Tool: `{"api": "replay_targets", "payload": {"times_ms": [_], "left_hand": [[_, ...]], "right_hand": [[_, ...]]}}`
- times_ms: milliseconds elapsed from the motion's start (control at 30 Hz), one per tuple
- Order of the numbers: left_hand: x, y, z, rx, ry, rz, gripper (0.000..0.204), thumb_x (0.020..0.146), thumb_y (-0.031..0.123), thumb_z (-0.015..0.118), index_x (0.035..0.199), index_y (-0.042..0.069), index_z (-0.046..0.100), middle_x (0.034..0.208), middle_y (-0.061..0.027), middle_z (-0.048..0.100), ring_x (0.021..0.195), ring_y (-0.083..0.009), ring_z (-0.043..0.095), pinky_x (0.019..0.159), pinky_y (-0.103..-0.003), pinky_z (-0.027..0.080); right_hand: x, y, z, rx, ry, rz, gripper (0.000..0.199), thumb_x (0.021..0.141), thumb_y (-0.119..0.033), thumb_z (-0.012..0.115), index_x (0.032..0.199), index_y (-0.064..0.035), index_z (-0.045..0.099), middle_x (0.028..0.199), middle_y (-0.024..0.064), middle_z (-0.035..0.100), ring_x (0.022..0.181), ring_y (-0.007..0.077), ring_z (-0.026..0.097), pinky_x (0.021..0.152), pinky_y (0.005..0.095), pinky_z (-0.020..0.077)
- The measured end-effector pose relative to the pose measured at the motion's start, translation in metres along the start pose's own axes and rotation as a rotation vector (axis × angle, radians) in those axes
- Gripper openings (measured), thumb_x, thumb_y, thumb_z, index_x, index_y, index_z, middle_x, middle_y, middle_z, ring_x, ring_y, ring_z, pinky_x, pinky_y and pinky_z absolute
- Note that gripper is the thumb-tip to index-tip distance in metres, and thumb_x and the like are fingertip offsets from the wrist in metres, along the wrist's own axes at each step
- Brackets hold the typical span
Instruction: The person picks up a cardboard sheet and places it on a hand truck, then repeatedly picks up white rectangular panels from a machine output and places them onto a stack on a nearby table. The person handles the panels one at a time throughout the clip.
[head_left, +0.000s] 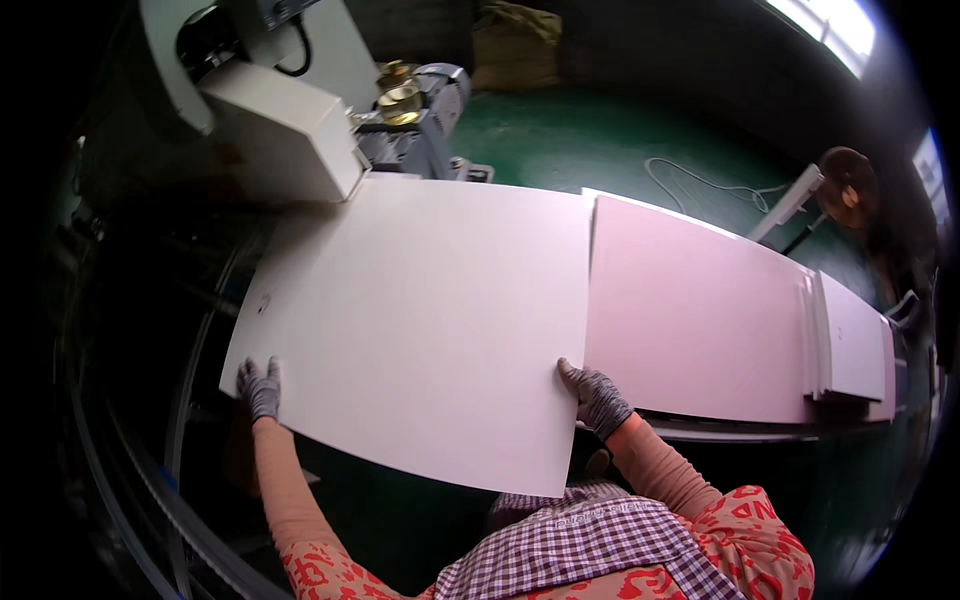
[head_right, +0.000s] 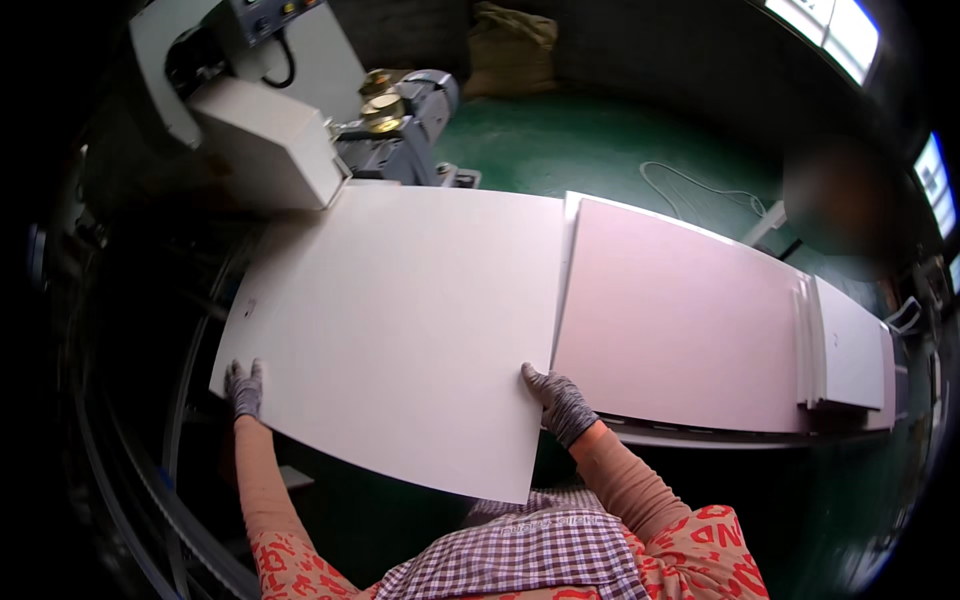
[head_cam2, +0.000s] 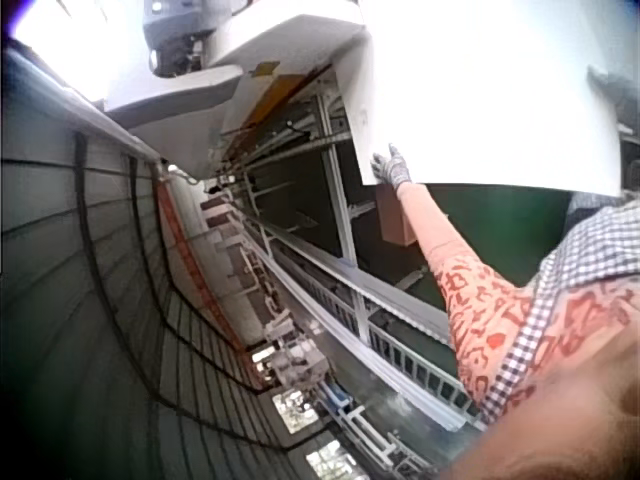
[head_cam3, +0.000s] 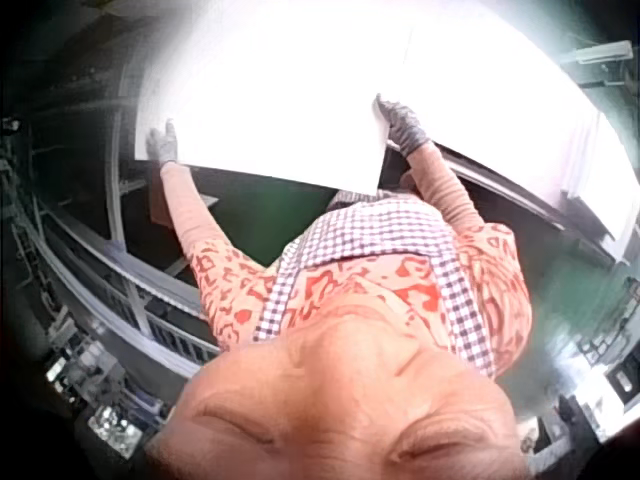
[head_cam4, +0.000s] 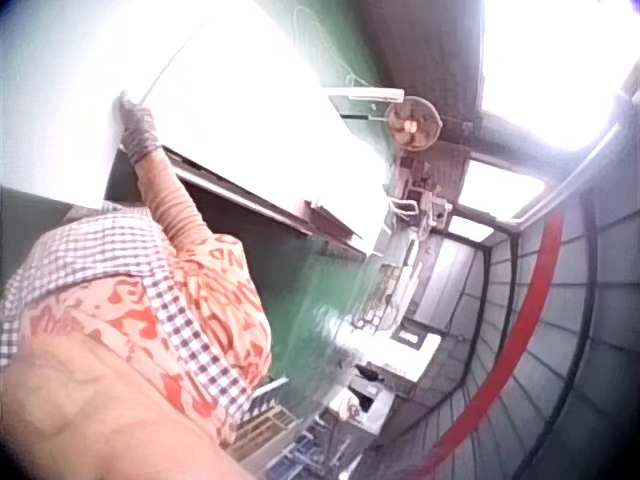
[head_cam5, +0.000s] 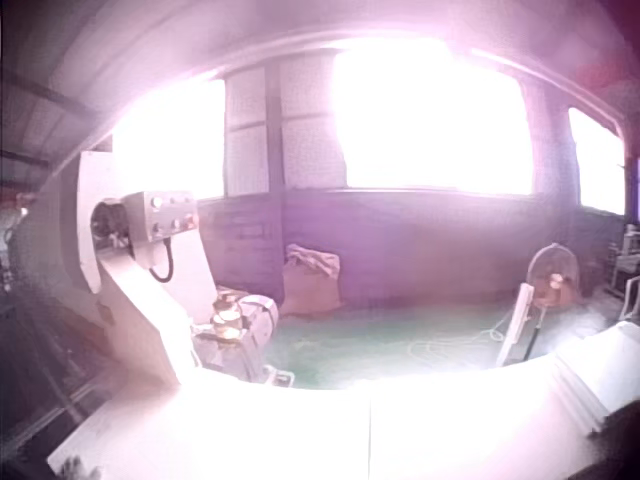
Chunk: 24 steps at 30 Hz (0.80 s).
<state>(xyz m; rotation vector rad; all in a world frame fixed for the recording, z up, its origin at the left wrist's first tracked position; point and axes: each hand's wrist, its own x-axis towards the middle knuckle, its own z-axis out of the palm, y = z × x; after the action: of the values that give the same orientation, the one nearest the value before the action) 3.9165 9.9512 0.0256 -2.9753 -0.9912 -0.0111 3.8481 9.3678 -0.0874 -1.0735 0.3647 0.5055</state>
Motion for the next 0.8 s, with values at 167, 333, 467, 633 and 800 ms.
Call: {"api": "replay_targets", "payload": {"times_ms": [167,333,467,633,800], "left_hand": [[0.017,-0.011,0.017,-0.652,-0.053,-0.162,0.075,0.079,0.058,0.051,0.117,-0.007,0.047,0.100,-0.0205,0.059,0.086,-0.0333,0.059,0.074,-0.040,0.049],[-0.014,0.066,0.013,-0.596,-0.269,-0.079,0.059,0.085,0.048,0.051,0.110,-0.005,0.055,0.102,-0.0152,0.060,0.088,-0.0255,0.058,0.076,-0.035,0.047],[-0.077,0.156,0.003,-0.705,-0.322,0.011,0.059,0.083,0.048,0.053,0.109,-0.005,0.055,0.099,-0.0150,0.060,0.085,-0.0257,0.057,0.074,-0.035,0.047],[-0.157,0.253,0.011,-0.786,-0.369,0.082,0.059,0.082,0.048,0.054,0.107,-0.005,0.055,0.096,-0.0147,0.060,0.081,-0.0260,0.057,0.071,-0.036,0.047],[-0.250,0.357,0.018,-0.833,-0.402,0.117,0.059,0.080,0.048,0.056,0.106,-0.005,0.056,0.092,-0.0145,0.060,0.077,-0.0263,0.057,0.068,-0.036,0.047]], "right_hand": [[-0.068,-0.068,-0.040,-0.265,0.297,0.020,0.059,0.081,-0.047,0.056,0.109,0.0056,0.053,0.093,0.0165,0.061,0.080,0.0250,0.060,0.072,0.0374,0.0495],[-0.106,-0.089,-0.122,-0.681,0.691,0.209,0.068,0.078,-0.056,0.052,0.110,0.0036,0.056,0.100,0.0192,0.060,0.094,0.0292,0.057,0.084,0.0370,0.0431],[-0.187,-0.115,-0.143,-0.083,0.942,0.080,0.059,0.083,-0.051,0.049,0.109,0.0020,0.057,0.101,0.0148,0.061,0.095,0.0271,0.057,0.086,0.0331,0.0411],[-0.246,-0.108,-0.235,-0.184,1.077,-0.077,0.056,0.084,-0.048,0.049,0.108,0.0020,0.057,0.100,0.0136,0.061,0.094,0.0254,0.057,0.086,0.0320,0.0412],[-0.327,-0.103,-0.338,-0.231,1.218,-0.215,0.053,0.085,-0.046,0.049,0.106,0.0020,0.057,0.100,0.0125,0.062,0.093,0.0237,0.057,0.085,0.0308,0.0414]]}}
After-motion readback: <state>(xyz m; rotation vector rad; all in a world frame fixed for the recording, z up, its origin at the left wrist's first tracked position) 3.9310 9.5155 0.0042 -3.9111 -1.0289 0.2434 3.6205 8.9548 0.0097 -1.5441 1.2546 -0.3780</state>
